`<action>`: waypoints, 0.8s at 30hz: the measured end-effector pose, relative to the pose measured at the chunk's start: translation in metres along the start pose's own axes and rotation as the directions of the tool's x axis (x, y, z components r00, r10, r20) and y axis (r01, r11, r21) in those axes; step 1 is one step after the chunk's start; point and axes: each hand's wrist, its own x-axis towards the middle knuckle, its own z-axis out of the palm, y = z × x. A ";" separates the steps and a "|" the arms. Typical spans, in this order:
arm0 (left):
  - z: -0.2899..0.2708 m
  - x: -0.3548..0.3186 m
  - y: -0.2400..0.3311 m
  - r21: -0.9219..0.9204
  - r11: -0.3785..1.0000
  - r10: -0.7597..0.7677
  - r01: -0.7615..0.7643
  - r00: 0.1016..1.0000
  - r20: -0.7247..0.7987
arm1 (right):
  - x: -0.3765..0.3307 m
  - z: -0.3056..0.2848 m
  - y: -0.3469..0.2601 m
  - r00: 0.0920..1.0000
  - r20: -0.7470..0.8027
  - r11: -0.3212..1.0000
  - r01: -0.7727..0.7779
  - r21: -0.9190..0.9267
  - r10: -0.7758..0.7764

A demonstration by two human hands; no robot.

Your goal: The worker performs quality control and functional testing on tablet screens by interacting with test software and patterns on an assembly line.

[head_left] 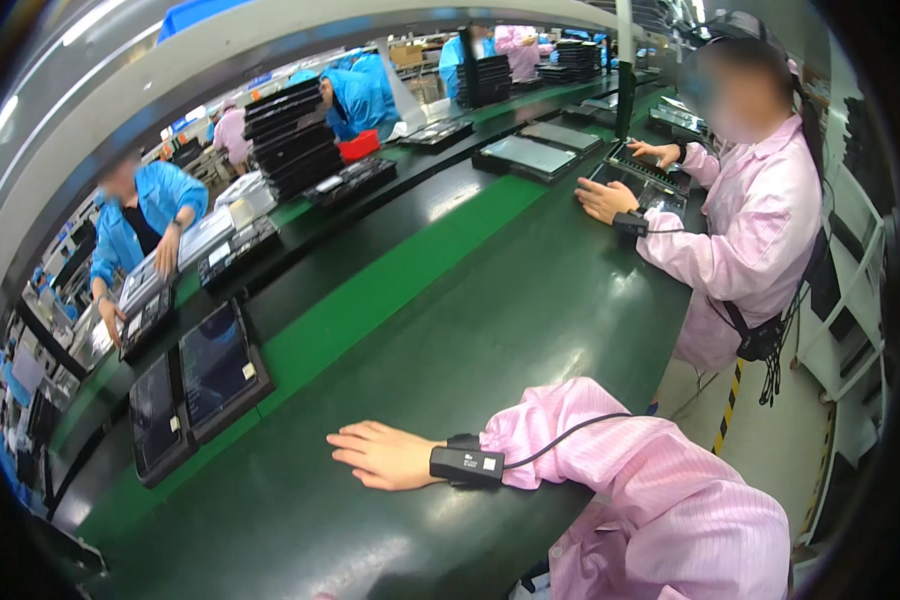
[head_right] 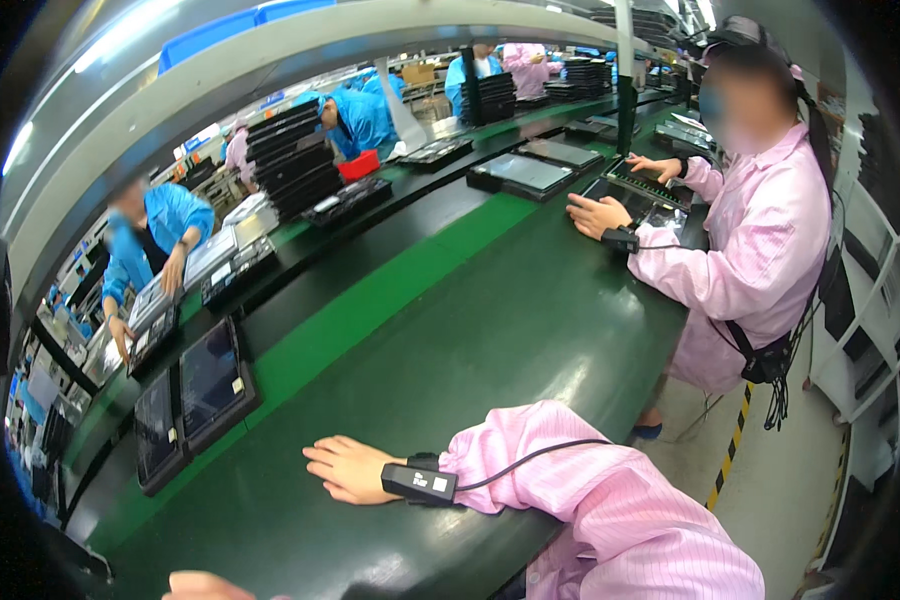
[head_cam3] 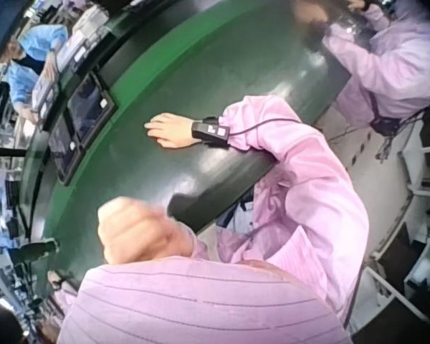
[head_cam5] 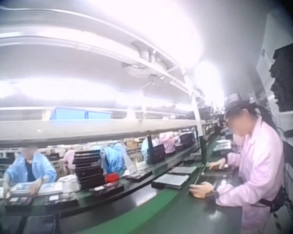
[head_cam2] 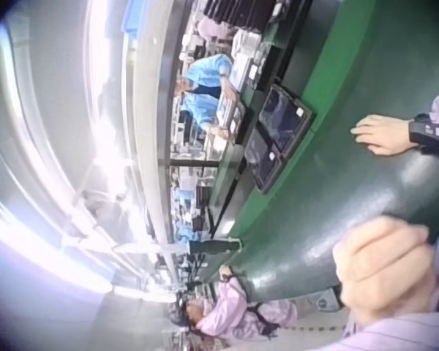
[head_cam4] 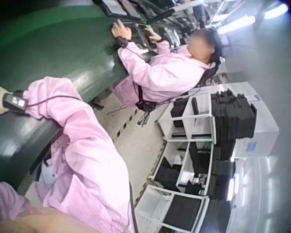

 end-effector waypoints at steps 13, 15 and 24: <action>-0.031 -0.009 0.006 0.460 0.887 -0.090 -0.035 0.965 0.247 | 0.000 -0.010 0.001 0.993 0.091 0.997 -0.081 0.004 0.080; -0.035 -0.007 0.003 0.448 0.872 0.031 -0.197 0.936 0.350 | -0.001 -0.010 0.001 0.996 0.060 0.998 -0.070 0.002 0.069; -0.015 -0.003 0.004 0.500 0.861 -0.071 -0.091 0.953 0.296 | 0.000 -0.012 0.005 0.995 0.063 0.997 -0.076 -0.001 0.076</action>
